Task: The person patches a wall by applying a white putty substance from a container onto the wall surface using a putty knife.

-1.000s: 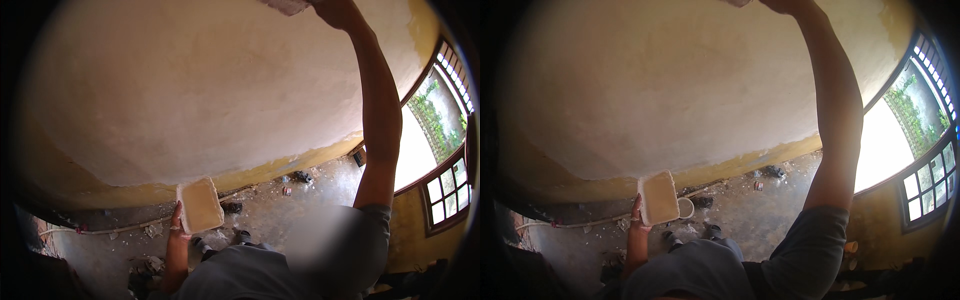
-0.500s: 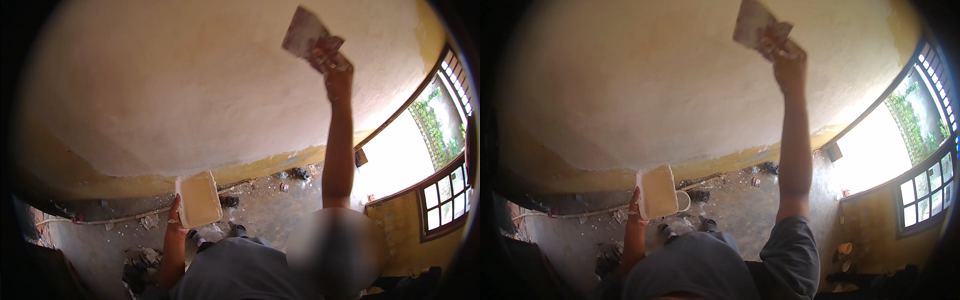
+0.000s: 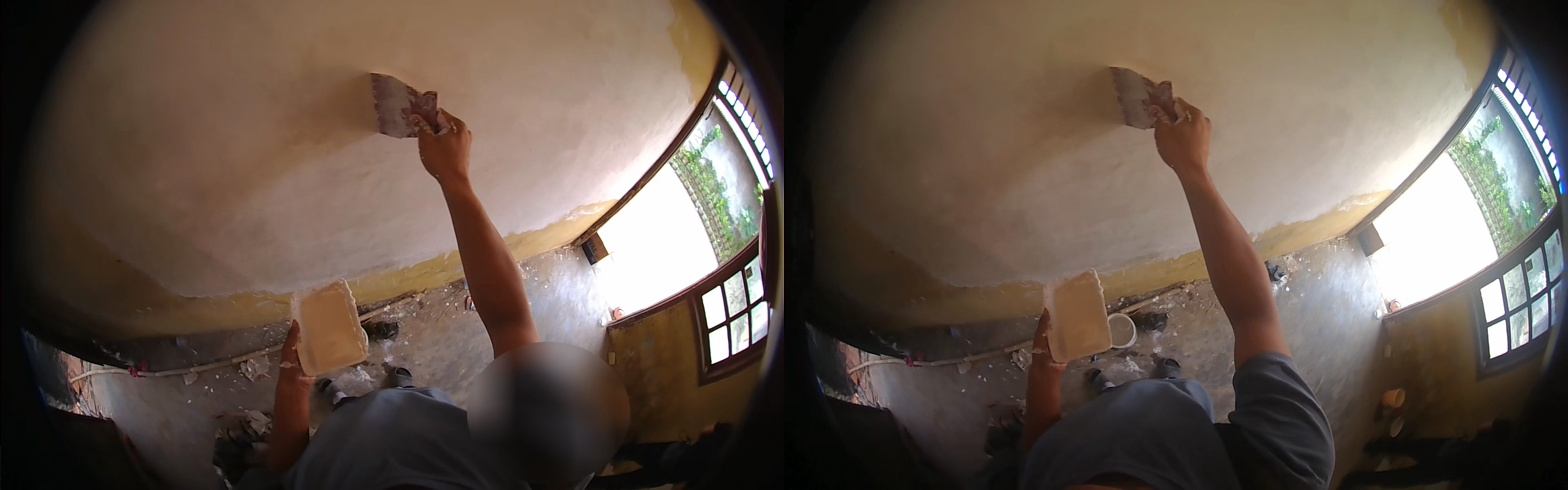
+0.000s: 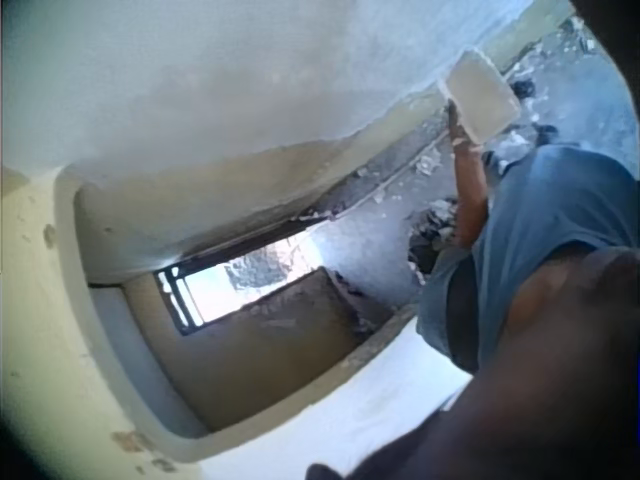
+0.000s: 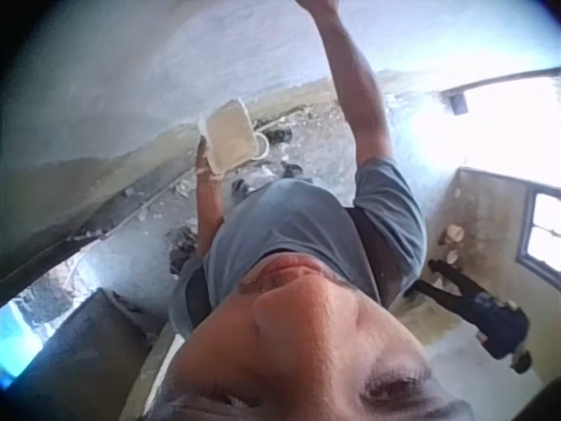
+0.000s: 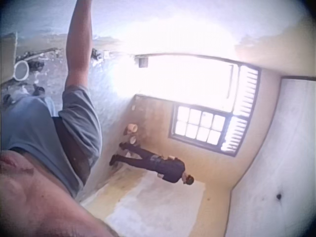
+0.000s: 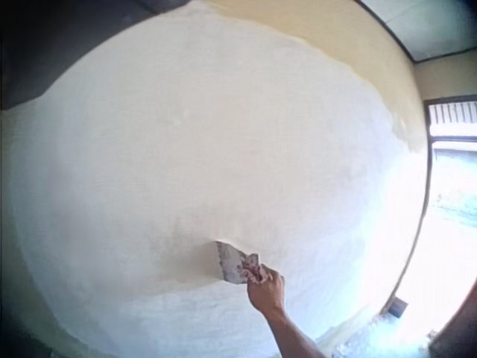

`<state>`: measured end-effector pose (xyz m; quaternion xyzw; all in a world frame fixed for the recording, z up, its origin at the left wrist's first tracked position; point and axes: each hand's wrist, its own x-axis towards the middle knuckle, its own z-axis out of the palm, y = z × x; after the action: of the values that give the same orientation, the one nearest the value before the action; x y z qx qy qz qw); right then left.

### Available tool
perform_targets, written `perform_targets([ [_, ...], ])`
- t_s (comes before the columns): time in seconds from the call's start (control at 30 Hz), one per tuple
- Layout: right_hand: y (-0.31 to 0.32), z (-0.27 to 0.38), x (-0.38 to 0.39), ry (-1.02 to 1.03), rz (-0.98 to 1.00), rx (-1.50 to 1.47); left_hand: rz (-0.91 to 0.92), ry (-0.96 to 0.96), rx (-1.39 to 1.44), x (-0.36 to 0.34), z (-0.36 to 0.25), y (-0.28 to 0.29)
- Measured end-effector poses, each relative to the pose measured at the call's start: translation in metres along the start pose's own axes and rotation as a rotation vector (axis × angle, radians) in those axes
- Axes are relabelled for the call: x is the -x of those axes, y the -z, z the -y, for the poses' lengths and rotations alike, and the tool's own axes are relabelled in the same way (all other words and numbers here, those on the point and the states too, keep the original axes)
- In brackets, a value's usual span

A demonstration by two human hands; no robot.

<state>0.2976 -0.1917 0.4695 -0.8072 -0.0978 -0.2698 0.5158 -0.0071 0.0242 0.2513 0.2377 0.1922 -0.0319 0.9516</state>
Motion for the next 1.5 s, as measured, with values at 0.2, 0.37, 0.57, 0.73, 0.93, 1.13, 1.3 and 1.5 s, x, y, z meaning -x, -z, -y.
perform_targets([
  [0.2, 0.105, -0.097, -0.058, -0.069, -0.225, -0.228, 0.068, 0.028, 0.016, -0.002, 0.0, -0.001],
  [0.37, 0.075, -0.108, 0.039, -0.27, -0.018, -0.565, -0.023, -0.011, -0.042, -0.002, 0.0, 0.005],
  [0.57, -0.049, -0.125, 0.107, -0.135, 0.15, 0.011, -0.044, 0.006, -0.055, 0.004, -0.001, -0.002],
  [0.73, 0.074, -0.26, 0.047, -0.241, -0.192, -0.024, -0.047, 0.033, -0.09, 0.004, 0.001, -0.016],
  [0.93, 0.082, -0.143, 0.06, -0.221, -0.092, -0.409, -0.059, 0.012, -0.07, 0.002, 0.007, -0.009],
  [1.13, 0.025, -0.104, 0.039, -0.023, 0.022, 0.139, -0.019, 0.074, -0.088, -0.006, 0.007, -0.002],
  [1.3, 0.167, -0.193, 0.0, -0.201, -0.471, 0.369, 0.03, 0.058, -0.093, -0.016, 0.012, -0.015],
  [1.5, 0.106, -0.037, 0.132, 0.137, 0.342, 0.048, 0.096, 0.113, -0.055, -0.008, 0.0, -0.023],
])
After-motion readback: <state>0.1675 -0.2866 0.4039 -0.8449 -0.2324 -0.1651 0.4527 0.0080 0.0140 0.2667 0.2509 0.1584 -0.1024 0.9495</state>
